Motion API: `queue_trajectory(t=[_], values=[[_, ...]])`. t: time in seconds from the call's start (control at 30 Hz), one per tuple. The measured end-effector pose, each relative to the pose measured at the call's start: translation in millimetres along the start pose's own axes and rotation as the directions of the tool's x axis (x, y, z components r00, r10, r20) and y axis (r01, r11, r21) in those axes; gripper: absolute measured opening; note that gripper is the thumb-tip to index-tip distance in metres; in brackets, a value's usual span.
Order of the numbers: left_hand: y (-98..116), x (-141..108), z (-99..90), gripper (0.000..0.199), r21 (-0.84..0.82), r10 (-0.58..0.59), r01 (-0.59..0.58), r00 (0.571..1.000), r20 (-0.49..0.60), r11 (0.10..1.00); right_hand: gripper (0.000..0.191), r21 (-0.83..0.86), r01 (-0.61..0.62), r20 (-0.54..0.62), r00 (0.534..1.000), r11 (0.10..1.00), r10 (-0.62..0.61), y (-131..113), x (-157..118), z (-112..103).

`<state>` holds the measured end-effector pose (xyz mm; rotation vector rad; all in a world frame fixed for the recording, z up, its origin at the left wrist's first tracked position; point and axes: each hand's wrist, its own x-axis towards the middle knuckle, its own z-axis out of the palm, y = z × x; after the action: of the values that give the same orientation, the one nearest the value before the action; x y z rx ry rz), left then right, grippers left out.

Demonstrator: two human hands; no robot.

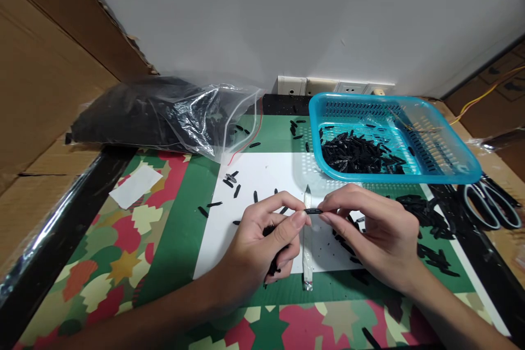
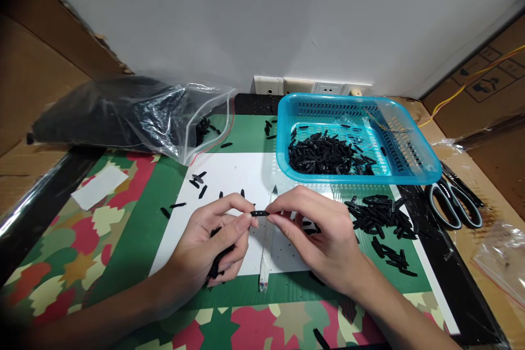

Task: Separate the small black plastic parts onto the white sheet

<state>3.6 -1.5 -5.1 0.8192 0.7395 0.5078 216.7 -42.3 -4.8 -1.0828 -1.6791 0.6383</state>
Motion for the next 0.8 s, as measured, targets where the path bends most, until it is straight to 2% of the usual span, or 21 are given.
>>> queue_trajectory(t=[0.3, 0.5, 0.8], values=[[0.3, 0.8, 0.0, 0.034, -0.003, 0.009, -0.009, 1.0, 0.008, 1.0, 0.017, 0.013, -0.01, 0.013, 1.0, 1.0, 0.01, 0.7, 0.4, 0.1], [0.0, 1.3, -0.9, 0.036, -0.024, 0.013, -0.011, 0.998, 0.068, 1.0, 0.016, 0.016, -0.029, 0.031, 0.999, 0.999, 0.029, -1.4, -0.1, -2.3], [2.2, 2.0, -1.0, 0.035, -0.041, 0.001, 0.003, 0.995, 0.1, 0.999, 0.014, 0.048, -0.042, -0.037, 0.998, 0.998, 0.044, -1.1, -0.2, -7.8]])
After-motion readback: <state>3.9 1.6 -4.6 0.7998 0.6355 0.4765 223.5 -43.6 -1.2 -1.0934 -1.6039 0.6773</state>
